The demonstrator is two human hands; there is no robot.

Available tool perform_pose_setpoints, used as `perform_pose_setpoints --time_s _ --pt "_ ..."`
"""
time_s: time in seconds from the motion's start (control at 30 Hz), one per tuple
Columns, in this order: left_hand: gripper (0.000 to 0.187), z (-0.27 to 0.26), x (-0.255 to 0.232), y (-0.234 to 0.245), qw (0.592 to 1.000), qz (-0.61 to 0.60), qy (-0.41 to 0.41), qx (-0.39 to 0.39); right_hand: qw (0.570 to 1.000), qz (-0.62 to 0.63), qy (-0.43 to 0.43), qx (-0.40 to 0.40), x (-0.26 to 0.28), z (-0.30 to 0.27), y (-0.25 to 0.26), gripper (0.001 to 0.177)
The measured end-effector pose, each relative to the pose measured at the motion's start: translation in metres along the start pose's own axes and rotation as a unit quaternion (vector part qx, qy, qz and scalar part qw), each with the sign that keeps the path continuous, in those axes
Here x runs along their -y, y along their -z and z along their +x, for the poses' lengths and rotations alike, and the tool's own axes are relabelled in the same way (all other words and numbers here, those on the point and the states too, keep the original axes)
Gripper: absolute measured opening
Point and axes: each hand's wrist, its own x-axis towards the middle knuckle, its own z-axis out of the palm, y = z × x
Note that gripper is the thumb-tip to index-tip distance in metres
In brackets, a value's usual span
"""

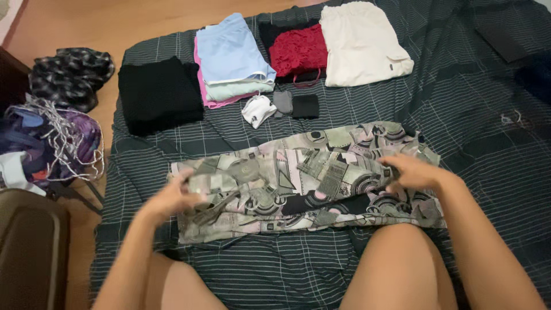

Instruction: The person folds multiple clothing items on a bed, including a patterned shirt, brown shorts, a black t-shirt, a white crocheted top, a white tank top, and a black long-sleeve shirt. Each item is smoothed and folded into a compact rectangle and placed in a neat pile.

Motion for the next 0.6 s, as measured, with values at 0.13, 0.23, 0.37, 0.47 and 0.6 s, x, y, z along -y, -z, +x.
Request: perform_pose_setpoints --time_s 0.13,0.23,0.37,0.47,0.6 --pt "0.08 0.007 0.029 -0.018 0.996 -0.072 -0.049 -0.003 0.997 -0.013 -0.009 -0.079 -0.027 -0.006 -0.022 0.073" --pt "0.049 0.005 0.028 -0.015 0.981 -0.148 -0.123 -0.033 0.978 0.157 -0.006 -0.134 -0.043 -0.008 -0.027 0.034" --pt "0.024 -0.012 0.02 0.009 0.952 -0.216 -0.215 -0.035 0.955 0.245 -0.004 -0.166 -0.052 -0.012 -0.028 0.025" --pt "0.017 -0.016 0.012 0.018 0.953 -0.211 -0.203 -0.073 0.971 0.213 -0.043 -0.102 -0.05 -0.017 -0.026 0.035" --pt "0.03 -0.014 0.01 0.005 0.961 -0.067 -0.231 -0.137 0.974 0.143 0.078 -0.156 -0.036 -0.014 -0.035 0.032"
